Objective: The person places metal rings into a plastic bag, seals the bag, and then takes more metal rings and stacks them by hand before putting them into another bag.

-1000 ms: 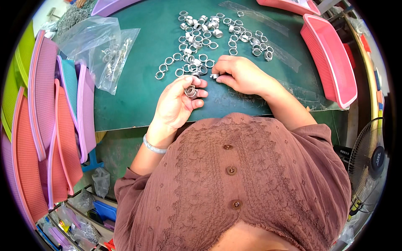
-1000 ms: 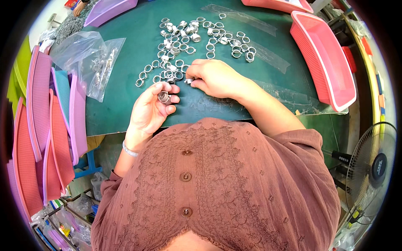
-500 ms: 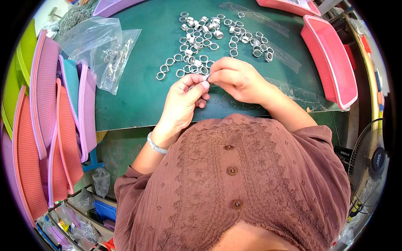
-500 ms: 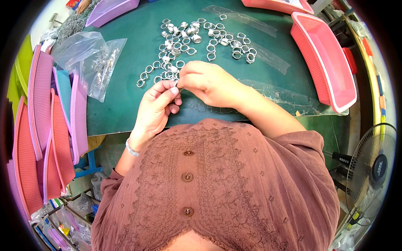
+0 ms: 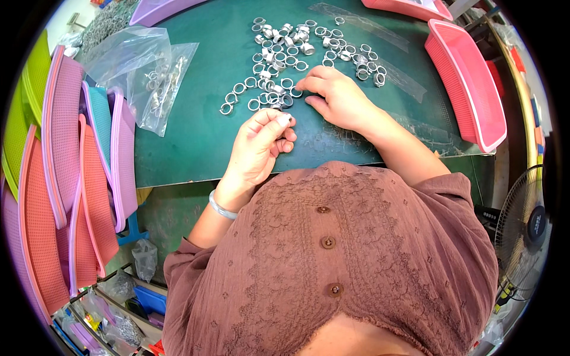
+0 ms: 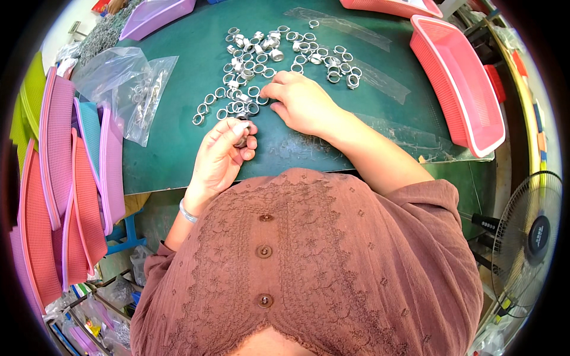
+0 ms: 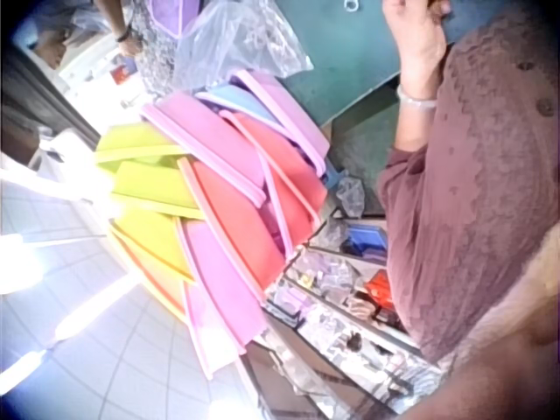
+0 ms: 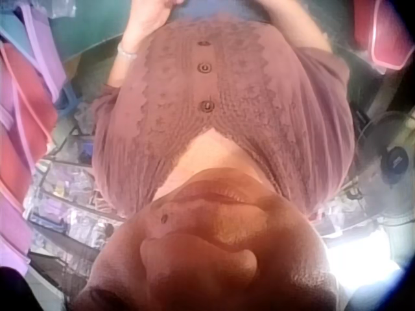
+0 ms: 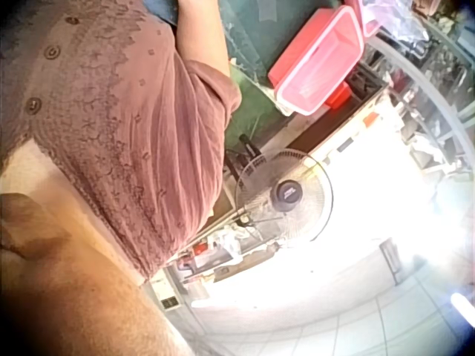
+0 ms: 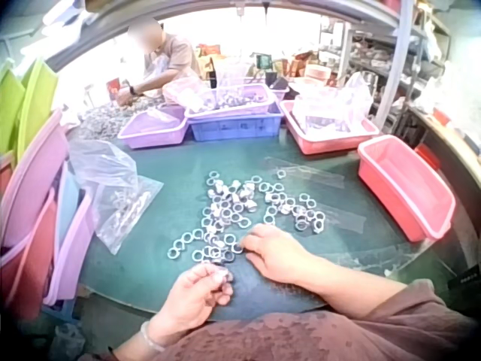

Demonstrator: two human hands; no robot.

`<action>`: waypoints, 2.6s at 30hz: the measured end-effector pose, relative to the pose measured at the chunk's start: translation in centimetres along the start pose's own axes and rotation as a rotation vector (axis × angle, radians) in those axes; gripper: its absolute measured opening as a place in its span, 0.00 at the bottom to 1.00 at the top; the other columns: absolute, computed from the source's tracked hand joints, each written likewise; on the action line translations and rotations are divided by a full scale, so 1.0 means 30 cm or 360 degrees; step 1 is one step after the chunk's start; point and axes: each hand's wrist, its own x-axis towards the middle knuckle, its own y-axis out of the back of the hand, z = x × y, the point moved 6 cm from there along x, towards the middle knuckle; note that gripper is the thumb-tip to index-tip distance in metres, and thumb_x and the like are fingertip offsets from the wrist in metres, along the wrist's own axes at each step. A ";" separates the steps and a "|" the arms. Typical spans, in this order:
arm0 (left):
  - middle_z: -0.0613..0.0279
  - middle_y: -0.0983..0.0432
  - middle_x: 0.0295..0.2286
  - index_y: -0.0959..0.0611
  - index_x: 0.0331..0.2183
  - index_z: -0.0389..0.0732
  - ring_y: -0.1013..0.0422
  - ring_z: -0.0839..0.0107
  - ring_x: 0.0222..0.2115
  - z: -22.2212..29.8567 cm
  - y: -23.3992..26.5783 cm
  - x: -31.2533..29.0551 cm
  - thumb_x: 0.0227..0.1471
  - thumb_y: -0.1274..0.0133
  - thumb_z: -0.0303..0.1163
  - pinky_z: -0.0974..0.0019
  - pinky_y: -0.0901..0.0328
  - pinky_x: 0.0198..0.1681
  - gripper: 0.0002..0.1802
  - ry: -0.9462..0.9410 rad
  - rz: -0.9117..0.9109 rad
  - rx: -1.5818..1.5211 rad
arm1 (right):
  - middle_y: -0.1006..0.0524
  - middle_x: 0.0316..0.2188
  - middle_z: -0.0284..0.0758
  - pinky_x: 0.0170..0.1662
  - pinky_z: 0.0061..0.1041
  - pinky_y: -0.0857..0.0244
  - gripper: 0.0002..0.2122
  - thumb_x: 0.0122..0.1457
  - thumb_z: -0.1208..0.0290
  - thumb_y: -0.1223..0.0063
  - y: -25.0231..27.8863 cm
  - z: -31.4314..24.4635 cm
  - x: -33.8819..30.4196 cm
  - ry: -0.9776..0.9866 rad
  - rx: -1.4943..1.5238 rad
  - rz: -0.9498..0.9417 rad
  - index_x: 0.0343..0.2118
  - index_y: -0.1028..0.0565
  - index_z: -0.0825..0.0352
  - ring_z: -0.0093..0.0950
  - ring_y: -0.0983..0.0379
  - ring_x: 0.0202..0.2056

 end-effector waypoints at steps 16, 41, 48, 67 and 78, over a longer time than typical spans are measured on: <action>0.60 0.25 0.31 0.25 0.39 0.38 0.26 0.69 0.28 -0.018 -0.012 0.005 0.56 0.52 0.33 0.71 0.29 0.27 0.10 0.0240 -0.0076 -0.0319 | 0.26 0.31 0.34 0.39 0.29 0.33 0.06 0.46 0.77 0.43 0.038 -0.116 -0.007 0.0509 0.0528 0.0078 0.30 0.25 0.66 0.34 0.28 0.36; 0.64 0.26 0.27 0.25 0.40 0.38 0.27 0.72 0.28 0.002 0.009 -0.002 0.57 0.54 0.36 0.72 0.32 0.25 0.13 0.0192 -0.0059 -0.0196 | 0.25 0.29 0.34 0.33 0.23 0.34 0.04 0.49 0.80 0.45 0.022 -0.061 0.050 0.0309 0.0552 0.0087 0.28 0.26 0.68 0.28 0.28 0.30; 0.65 0.26 0.27 0.25 0.41 0.40 0.28 0.74 0.27 0.002 0.017 0.000 0.57 0.52 0.35 0.74 0.33 0.24 0.12 0.0154 0.0017 -0.0144 | 0.26 0.25 0.28 0.29 0.16 0.38 0.05 0.55 0.71 0.45 -0.022 -0.030 0.025 -0.0540 0.1506 -0.0099 0.31 0.26 0.67 0.17 0.32 0.26; 0.64 0.26 0.32 0.27 0.46 0.39 0.30 0.76 0.29 0.023 0.027 -0.001 0.56 0.53 0.33 0.74 0.33 0.26 0.16 -0.0069 0.0026 -0.0127 | 0.25 0.24 0.29 0.26 0.15 0.38 0.07 0.58 0.71 0.50 -0.051 -0.053 0.012 -0.0768 0.1631 -0.0362 0.35 0.26 0.68 0.15 0.31 0.24; 0.56 0.25 0.35 0.27 0.41 0.38 0.26 0.64 0.33 0.038 0.081 -0.007 0.55 0.56 0.36 0.66 0.30 0.28 0.14 -0.0104 -0.0122 -0.0562 | 0.28 0.29 0.37 0.32 0.27 0.34 0.07 0.48 0.79 0.44 -0.050 -0.060 0.033 0.0023 0.0011 -0.0085 0.32 0.26 0.66 0.33 0.29 0.29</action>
